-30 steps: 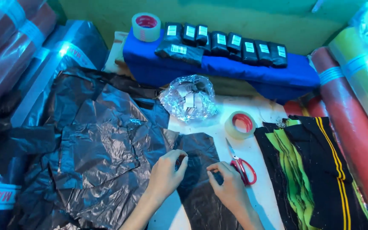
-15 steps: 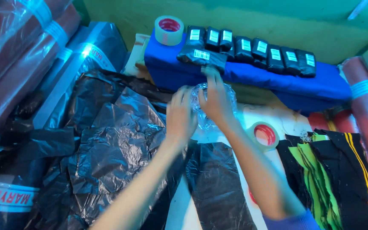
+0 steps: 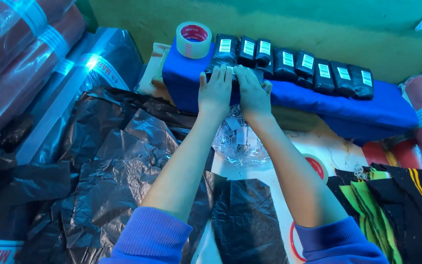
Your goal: A person is wrapping small items in black plastic film and securing them with clear adhesive tape on a low work surface.
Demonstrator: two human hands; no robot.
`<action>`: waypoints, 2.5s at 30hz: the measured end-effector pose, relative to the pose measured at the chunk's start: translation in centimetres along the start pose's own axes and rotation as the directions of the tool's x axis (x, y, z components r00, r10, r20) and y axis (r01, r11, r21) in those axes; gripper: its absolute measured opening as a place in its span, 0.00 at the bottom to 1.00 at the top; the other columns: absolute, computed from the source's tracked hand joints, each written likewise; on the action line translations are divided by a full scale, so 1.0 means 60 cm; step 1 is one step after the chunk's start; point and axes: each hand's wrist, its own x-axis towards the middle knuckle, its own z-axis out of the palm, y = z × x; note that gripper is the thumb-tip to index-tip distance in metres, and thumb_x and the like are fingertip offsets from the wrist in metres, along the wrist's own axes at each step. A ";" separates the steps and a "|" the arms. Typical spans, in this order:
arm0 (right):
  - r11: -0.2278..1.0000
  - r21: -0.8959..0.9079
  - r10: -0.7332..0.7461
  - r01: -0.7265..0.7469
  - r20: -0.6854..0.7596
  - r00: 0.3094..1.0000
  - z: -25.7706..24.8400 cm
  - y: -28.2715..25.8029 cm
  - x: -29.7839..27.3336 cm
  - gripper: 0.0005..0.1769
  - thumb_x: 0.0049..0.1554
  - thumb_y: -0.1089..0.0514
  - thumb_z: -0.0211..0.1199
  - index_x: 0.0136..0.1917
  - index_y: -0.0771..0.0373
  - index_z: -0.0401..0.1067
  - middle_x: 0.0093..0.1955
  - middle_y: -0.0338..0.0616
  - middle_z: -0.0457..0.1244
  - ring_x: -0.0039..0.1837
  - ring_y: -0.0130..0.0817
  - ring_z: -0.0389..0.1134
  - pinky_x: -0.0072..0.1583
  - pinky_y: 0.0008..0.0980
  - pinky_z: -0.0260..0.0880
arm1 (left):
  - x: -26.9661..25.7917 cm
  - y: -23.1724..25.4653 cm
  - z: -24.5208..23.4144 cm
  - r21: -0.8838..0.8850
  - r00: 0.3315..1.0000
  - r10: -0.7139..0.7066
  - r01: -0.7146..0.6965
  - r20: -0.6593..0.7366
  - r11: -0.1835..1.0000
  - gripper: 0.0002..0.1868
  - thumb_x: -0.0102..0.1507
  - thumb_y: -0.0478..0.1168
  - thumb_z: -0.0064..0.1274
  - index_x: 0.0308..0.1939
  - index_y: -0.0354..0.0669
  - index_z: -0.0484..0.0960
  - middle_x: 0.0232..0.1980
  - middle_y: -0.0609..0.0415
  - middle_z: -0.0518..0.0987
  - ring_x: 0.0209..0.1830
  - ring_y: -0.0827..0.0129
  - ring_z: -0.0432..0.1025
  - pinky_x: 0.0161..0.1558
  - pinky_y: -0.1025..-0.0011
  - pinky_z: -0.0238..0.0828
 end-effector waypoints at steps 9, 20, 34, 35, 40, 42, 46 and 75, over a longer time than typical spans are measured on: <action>0.988 0.156 -0.013 -0.023 0.224 0.975 -0.131 -0.015 -0.001 0.50 0.56 0.61 0.63 0.83 0.62 0.40 0.86 0.54 0.41 0.86 0.50 0.38 0.75 0.61 0.38 | -0.031 -0.026 -0.093 -0.104 0.970 0.135 -0.158 -0.202 0.982 0.51 0.57 0.41 0.51 0.81 0.38 0.43 0.83 0.34 0.49 0.83 0.45 0.39 0.69 0.29 0.23; 0.726 0.449 0.291 -0.521 0.485 0.824 -0.336 -0.113 -0.521 0.14 0.56 0.51 0.62 0.53 0.58 0.77 0.54 0.37 0.72 0.55 0.34 0.74 0.59 0.34 0.70 | -0.526 0.099 -0.185 -0.677 0.998 -0.042 0.055 0.036 0.734 0.13 0.61 0.44 0.53 0.46 0.44 0.84 0.55 0.52 0.76 0.57 0.59 0.66 0.56 0.55 0.50; 0.956 0.200 0.065 -0.214 0.569 0.820 -0.227 -0.160 -0.603 0.38 0.61 0.46 0.57 0.80 0.58 0.54 0.87 0.50 0.39 0.83 0.48 0.44 0.72 0.48 0.48 | -0.606 0.170 -0.037 -0.372 0.964 0.262 -0.227 0.047 0.900 0.39 0.57 0.46 0.54 0.71 0.36 0.67 0.77 0.27 0.55 0.74 0.37 0.51 0.69 0.41 0.41; 0.952 0.197 0.101 -0.236 0.524 0.846 -0.221 -0.161 -0.607 0.39 0.60 0.47 0.59 0.80 0.57 0.55 0.86 0.52 0.40 0.81 0.54 0.45 0.72 0.51 0.48 | -0.603 0.171 -0.038 -0.384 0.961 0.275 -0.238 0.042 0.892 0.37 0.59 0.47 0.52 0.71 0.36 0.66 0.76 0.29 0.58 0.74 0.38 0.53 0.66 0.43 0.47; 0.950 0.182 0.138 -0.255 0.490 0.861 -0.223 -0.151 -0.615 0.42 0.58 0.49 0.60 0.81 0.58 0.52 0.84 0.58 0.42 0.79 0.57 0.49 0.72 0.53 0.49 | -0.611 0.175 -0.022 -0.338 0.951 0.308 -0.278 0.037 0.899 0.37 0.60 0.50 0.51 0.71 0.38 0.66 0.77 0.36 0.60 0.75 0.44 0.55 0.64 0.45 0.53; 0.905 0.308 0.144 -0.294 0.427 0.892 -0.230 -0.129 -0.617 0.35 0.55 0.47 0.65 0.72 0.59 0.66 0.79 0.55 0.53 0.72 0.54 0.60 0.67 0.51 0.57 | -0.613 0.174 -0.019 -0.351 0.937 0.333 -0.279 0.104 0.894 0.37 0.62 0.53 0.51 0.71 0.39 0.65 0.79 0.37 0.55 0.77 0.42 0.52 0.66 0.40 0.50; 0.826 0.365 0.401 -0.430 0.158 0.903 -0.289 -0.023 -0.590 0.20 0.53 0.50 0.66 0.55 0.62 0.75 0.52 0.51 0.70 0.51 0.53 0.70 0.54 0.44 0.70 | -0.602 0.186 -0.037 -0.396 0.935 0.311 -0.224 0.172 0.890 0.40 0.61 0.55 0.54 0.74 0.48 0.62 0.81 0.38 0.50 0.76 0.43 0.50 0.61 0.34 0.52; 0.225 0.167 0.892 -0.960 0.362 0.272 -0.363 0.174 -0.657 0.32 0.71 0.47 0.37 0.81 0.66 0.53 0.86 0.52 0.42 0.85 0.51 0.42 0.78 0.57 0.45 | -0.423 0.622 -0.113 -0.954 0.951 0.250 0.111 0.183 0.277 0.19 0.65 0.32 0.42 0.57 0.41 0.81 0.55 0.35 0.80 0.58 0.35 0.73 0.59 0.50 0.71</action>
